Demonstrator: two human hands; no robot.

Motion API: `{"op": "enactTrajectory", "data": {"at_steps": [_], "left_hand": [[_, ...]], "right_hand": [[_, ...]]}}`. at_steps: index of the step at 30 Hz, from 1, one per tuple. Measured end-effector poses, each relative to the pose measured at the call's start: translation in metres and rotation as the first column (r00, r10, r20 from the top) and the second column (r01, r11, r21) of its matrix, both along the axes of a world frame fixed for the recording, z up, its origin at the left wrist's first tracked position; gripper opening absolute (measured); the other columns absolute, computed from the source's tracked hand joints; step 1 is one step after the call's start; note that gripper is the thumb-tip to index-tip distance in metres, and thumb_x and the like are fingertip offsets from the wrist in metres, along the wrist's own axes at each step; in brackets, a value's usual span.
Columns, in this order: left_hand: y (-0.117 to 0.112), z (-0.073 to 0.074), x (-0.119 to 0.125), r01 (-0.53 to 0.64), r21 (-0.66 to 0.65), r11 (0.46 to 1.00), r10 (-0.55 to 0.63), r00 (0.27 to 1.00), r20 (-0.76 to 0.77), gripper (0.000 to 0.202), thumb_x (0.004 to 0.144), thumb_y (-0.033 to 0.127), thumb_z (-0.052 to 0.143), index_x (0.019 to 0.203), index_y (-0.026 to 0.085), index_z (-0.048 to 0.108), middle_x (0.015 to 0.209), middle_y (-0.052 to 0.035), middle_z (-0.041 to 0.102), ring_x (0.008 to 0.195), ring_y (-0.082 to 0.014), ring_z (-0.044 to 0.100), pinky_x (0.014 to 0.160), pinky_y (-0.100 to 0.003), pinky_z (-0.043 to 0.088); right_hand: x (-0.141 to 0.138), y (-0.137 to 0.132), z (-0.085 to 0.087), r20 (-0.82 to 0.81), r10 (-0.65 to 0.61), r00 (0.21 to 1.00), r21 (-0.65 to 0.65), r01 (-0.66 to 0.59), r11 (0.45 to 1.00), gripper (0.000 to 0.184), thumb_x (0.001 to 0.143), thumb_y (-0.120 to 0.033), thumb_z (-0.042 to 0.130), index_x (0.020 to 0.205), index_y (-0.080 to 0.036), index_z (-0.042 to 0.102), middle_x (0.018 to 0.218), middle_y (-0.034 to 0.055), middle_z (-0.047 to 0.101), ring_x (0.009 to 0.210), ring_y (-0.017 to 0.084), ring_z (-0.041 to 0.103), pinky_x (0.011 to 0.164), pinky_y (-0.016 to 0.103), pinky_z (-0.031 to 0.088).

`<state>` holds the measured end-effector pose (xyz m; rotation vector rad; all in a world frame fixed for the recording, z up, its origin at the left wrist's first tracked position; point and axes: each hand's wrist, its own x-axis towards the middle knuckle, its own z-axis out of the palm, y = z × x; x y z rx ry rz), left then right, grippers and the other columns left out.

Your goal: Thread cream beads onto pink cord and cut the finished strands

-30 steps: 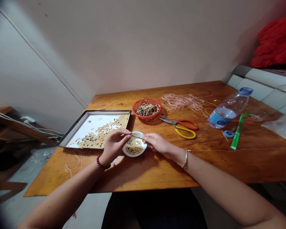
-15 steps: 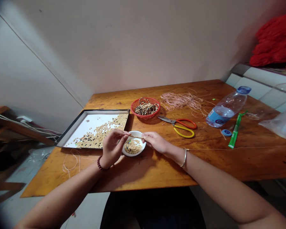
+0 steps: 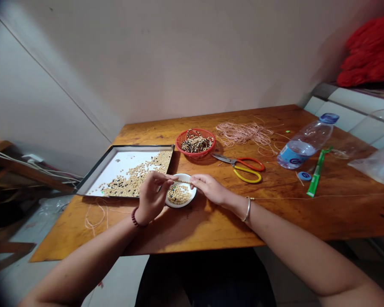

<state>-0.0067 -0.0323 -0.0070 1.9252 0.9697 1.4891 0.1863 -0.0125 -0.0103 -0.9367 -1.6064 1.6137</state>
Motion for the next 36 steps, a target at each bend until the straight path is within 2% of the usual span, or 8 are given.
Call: {"op": "enactTrajectory", "data": {"at_steps": [8,17,22,26,29,31,33,36], "left_hand": [[0.001,-0.006,0.003,0.017,-0.051,0.999,-0.014,0.998,0.068,0.007,0.087,0.019,0.058,0.089,0.017,0.051,0.091,-0.0084,0.07,0.094,-0.0194,0.068,0.077,-0.031,0.057],[0.004,0.002,0.006,0.013,-0.196,0.981,0.03,0.976,0.217,0.018,0.086,0.029,0.062,0.083,0.018,0.047,0.087,-0.0084,0.071,0.092,-0.0204,0.069,0.068,-0.027,0.056],[0.005,0.006,0.005,-0.027,-0.224,0.974,0.079,0.97,0.228,0.021,0.086,0.032,0.061,0.083,0.018,0.046,0.087,-0.0088,0.072,0.089,-0.02,0.07,0.064,-0.026,0.054],[0.007,0.007,0.004,-0.01,-0.236,0.972,0.066,0.971,0.23,0.021,0.086,0.032,0.06,0.083,0.018,0.046,0.086,-0.0087,0.073,0.087,-0.0187,0.07,0.063,-0.025,0.053],[0.007,0.006,0.004,0.017,-0.243,0.97,0.04,0.973,0.228,0.02,0.087,0.031,0.059,0.084,0.018,0.046,0.084,-0.0085,0.072,0.088,-0.0183,0.069,0.062,-0.024,0.052],[0.006,0.006,0.004,0.048,-0.259,0.965,0.012,0.974,0.227,0.02,0.088,0.032,0.059,0.085,0.018,0.045,0.084,-0.0083,0.072,0.086,-0.0182,0.069,0.062,-0.024,0.051],[0.005,0.006,0.004,0.085,-0.278,0.957,-0.023,0.976,0.219,0.021,0.088,0.032,0.058,0.085,0.018,0.044,0.084,-0.0084,0.072,0.083,-0.0179,0.07,0.062,-0.025,0.051],[0.003,0.005,0.005,0.136,-0.285,0.949,-0.076,0.975,0.211,0.021,0.088,0.032,0.059,0.086,0.019,0.042,0.086,-0.0089,0.072,0.08,-0.0173,0.069,0.062,-0.025,0.05]], "right_hand": [[0.0,-0.002,-0.001,-0.03,-0.01,0.999,-0.015,0.009,1.0,0.04,0.086,-0.056,0.047,0.076,-0.018,0.045,0.063,-0.0051,0.036,0.055,0.008,0.029,0.049,0.024,0.021],[-0.001,0.001,-0.001,-0.069,-0.037,0.997,0.003,0.037,0.999,0.039,0.08,-0.057,0.054,0.077,-0.02,0.043,0.064,-0.0056,0.035,0.054,0.009,0.029,0.049,0.024,0.021],[0.003,0.007,-0.004,-0.032,-0.095,0.995,-0.023,0.094,0.995,0.024,0.082,-0.042,0.05,0.074,-0.019,0.049,0.06,-0.0042,0.039,0.053,0.01,0.033,0.05,0.025,0.025],[0.01,0.012,-0.005,0.086,-0.153,0.985,0.172,0.136,0.976,0.031,0.085,-0.031,0.037,0.07,-0.018,0.06,0.071,0.0037,0.056,0.071,0.016,0.05,0.068,0.03,0.039],[0.013,0.012,-0.004,0.093,-0.296,0.951,0.382,0.241,0.892,0.033,0.089,-0.032,0.037,0.081,-0.018,0.065,0.093,0.0076,0.062,0.096,0.021,0.054,0.09,0.035,0.038],[0.014,0.009,-0.001,0.054,-0.346,0.937,0.458,0.285,0.842,0.03,0.091,-0.036,0.041,0.09,-0.019,0.065,0.1,0.0082,0.062,0.103,0.022,0.053,0.096,0.037,0.037],[0.013,0.004,0.003,0.008,-0.272,0.962,0.406,0.246,0.88,0.031,0.092,-0.042,0.042,0.097,-0.019,0.063,0.101,0.0084,0.061,0.099,0.022,0.056,0.093,0.037,0.04],[0.011,-0.003,0.009,-0.096,-0.037,0.995,0.134,0.049,0.99,0.042,0.092,-0.052,0.037,0.104,-0.018,0.057,0.097,0.0084,0.062,0.082,0.018,0.06,0.08,0.035,0.047]]}}
